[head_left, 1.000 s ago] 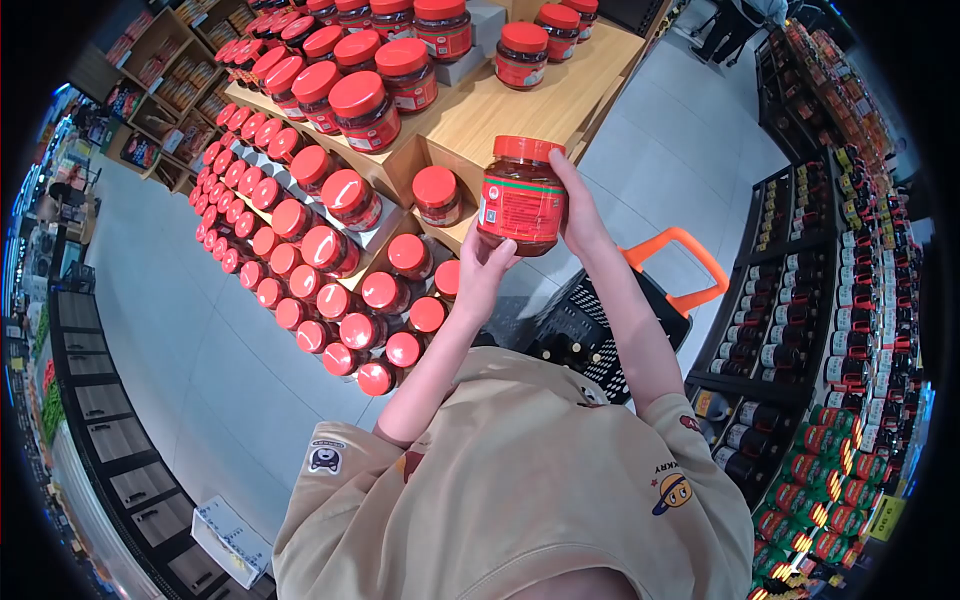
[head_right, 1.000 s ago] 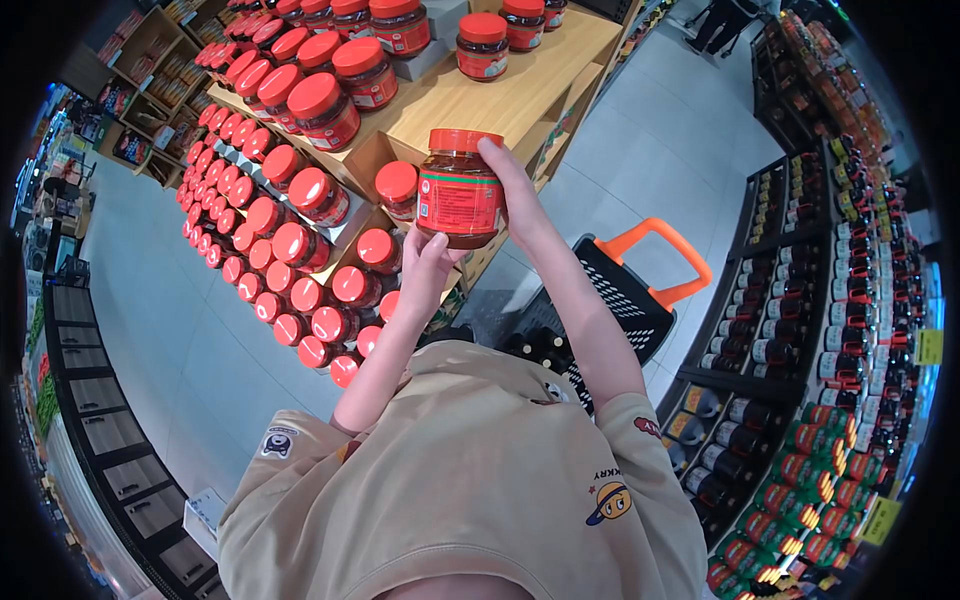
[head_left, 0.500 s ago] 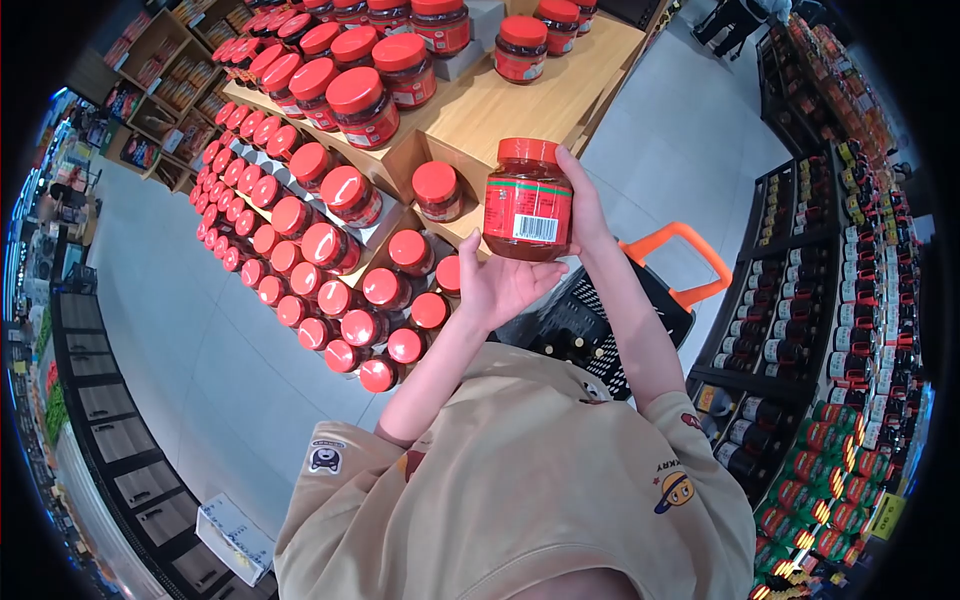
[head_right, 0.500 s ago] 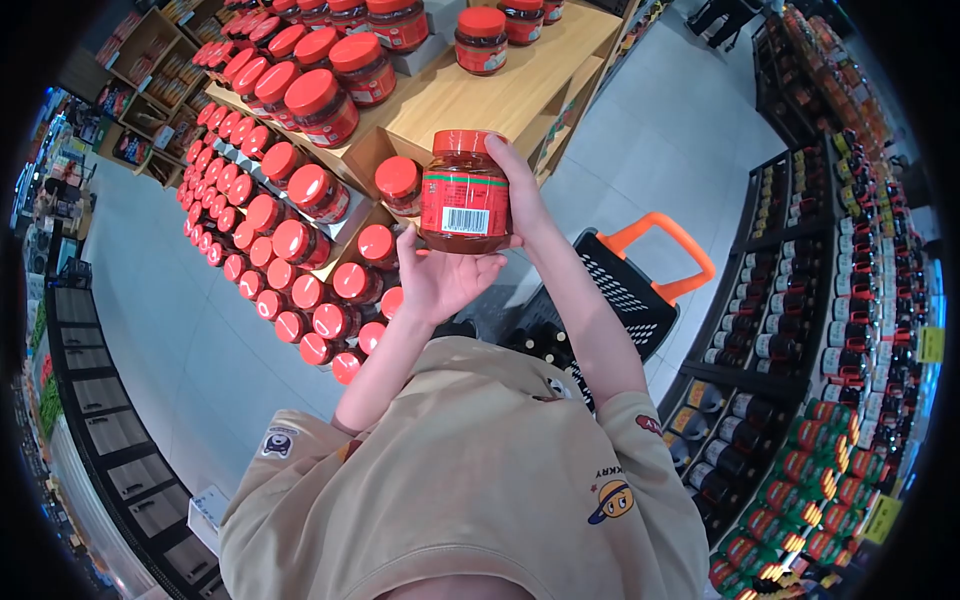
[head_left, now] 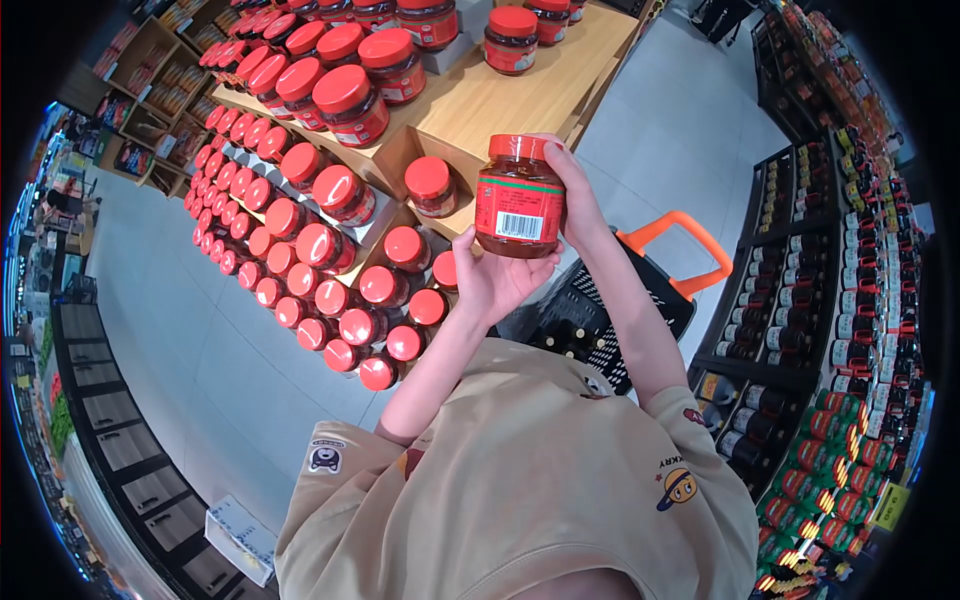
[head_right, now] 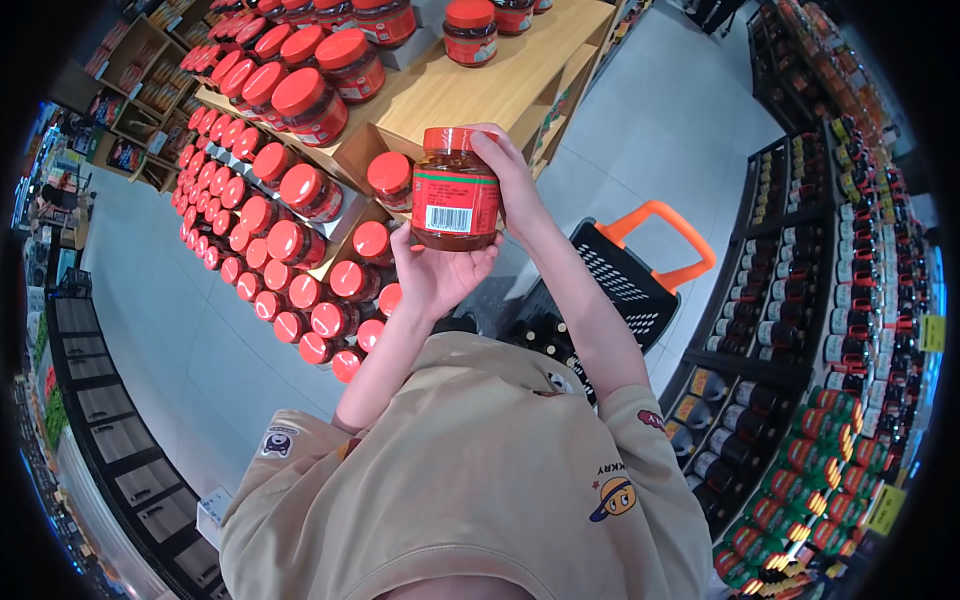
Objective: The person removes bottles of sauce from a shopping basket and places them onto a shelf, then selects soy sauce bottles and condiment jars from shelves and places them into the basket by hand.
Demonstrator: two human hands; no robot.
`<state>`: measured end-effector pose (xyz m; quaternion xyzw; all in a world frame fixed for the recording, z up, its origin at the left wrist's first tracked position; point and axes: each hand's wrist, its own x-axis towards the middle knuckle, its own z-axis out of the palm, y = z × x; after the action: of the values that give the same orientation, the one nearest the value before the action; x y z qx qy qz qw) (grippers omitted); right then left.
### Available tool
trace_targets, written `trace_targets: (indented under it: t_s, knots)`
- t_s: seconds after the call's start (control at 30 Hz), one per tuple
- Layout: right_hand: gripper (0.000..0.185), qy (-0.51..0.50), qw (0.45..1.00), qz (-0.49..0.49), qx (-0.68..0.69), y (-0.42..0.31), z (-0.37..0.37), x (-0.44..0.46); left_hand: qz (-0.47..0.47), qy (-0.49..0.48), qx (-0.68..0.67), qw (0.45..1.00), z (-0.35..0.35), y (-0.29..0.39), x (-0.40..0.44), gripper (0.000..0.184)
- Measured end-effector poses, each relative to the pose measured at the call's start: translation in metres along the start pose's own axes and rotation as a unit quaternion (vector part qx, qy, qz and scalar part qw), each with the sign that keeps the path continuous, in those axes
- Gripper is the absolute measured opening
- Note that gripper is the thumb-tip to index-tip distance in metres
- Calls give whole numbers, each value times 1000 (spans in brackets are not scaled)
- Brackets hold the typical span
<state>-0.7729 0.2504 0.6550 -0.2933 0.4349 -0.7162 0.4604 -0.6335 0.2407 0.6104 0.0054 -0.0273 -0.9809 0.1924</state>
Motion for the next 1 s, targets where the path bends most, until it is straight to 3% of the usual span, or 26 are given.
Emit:
trace_targets:
  t_s: [0.37,0.5,0.6,0.7,0.77,0.83,0.9,0.97,1.0]
  knots:
    - [28,1,1000,12,16,-3,-6,-2,-5,4,30,1000,-5,-2,3,76]
    - [37,-14,996,60,-65,-12,-37,-22,1,33,88,996,-18,-10,3,72]
    - [49,-105,936,57,-332,-21,-70,-41,-16,89,263,960,-51,-15,0,75]
    - [54,-76,905,142,-395,-23,-96,-69,-53,99,347,931,-72,-31,-3,74]
    - [53,-46,915,149,-373,-15,-119,-88,-70,68,452,886,-73,-44,-4,76]
    - [48,-30,902,254,-347,-13,-137,-107,-112,56,468,875,-87,-55,-5,74]
    - [45,10,916,238,-321,4,-155,-128,-162,74,480,859,-100,-72,0,66]
    - [44,133,909,234,-319,26,-176,-146,-171,111,479,854,-124,-84,8,59]
    - [54,173,907,215,-317,42,-189,-155,-202,150,542,802,-139,-86,10,58]
